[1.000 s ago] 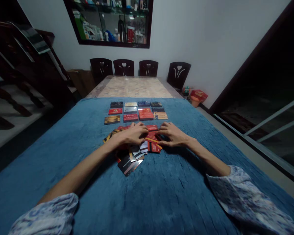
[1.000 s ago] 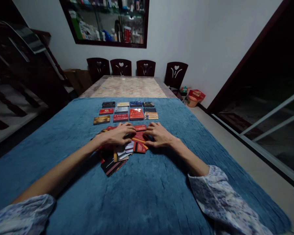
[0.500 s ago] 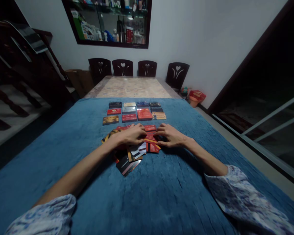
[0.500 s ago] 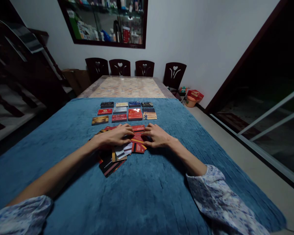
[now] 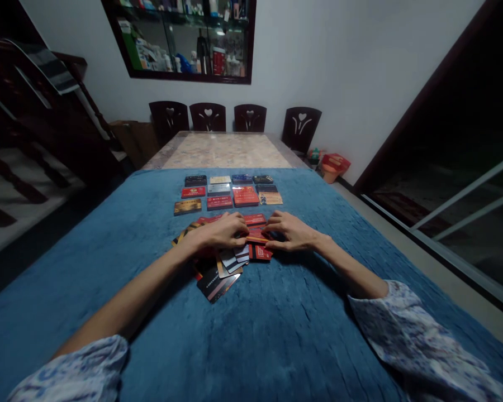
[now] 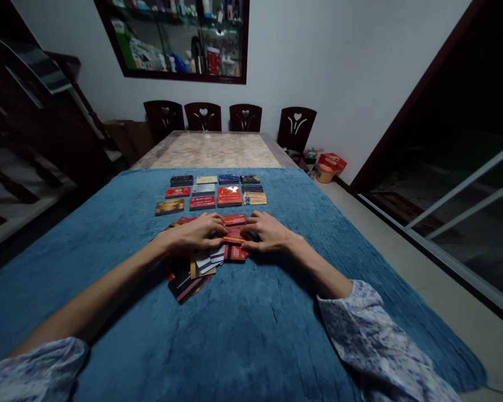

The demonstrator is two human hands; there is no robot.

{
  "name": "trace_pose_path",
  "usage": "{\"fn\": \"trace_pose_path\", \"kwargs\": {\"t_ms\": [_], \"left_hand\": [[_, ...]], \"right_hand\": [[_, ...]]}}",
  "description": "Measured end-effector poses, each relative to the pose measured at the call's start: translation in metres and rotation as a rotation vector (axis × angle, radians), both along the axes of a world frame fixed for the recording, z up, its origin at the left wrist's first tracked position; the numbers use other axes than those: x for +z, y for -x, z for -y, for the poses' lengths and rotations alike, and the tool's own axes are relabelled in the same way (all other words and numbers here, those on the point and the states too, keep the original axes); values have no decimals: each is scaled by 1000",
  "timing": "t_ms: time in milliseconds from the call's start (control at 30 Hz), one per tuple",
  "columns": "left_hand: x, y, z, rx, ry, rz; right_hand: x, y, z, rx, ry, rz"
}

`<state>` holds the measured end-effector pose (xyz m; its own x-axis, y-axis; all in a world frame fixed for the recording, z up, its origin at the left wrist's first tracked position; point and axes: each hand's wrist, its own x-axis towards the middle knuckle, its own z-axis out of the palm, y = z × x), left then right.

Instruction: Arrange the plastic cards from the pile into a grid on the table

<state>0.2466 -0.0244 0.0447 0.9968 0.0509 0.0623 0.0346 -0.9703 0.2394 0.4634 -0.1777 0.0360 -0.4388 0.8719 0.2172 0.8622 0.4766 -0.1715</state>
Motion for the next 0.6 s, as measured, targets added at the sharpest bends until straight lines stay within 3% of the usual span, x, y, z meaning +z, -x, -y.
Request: {"fn": "trace_pose_path", "kwargs": {"t_ms": [400,600], "left_hand": [[4,-1,-2,-67,75,97],[1,-3,-3,28,71,187]], "right_hand": [[-5,-6,-2,-12,-80,-78],[-10,-8,-4,-144,-132,-117]]}}
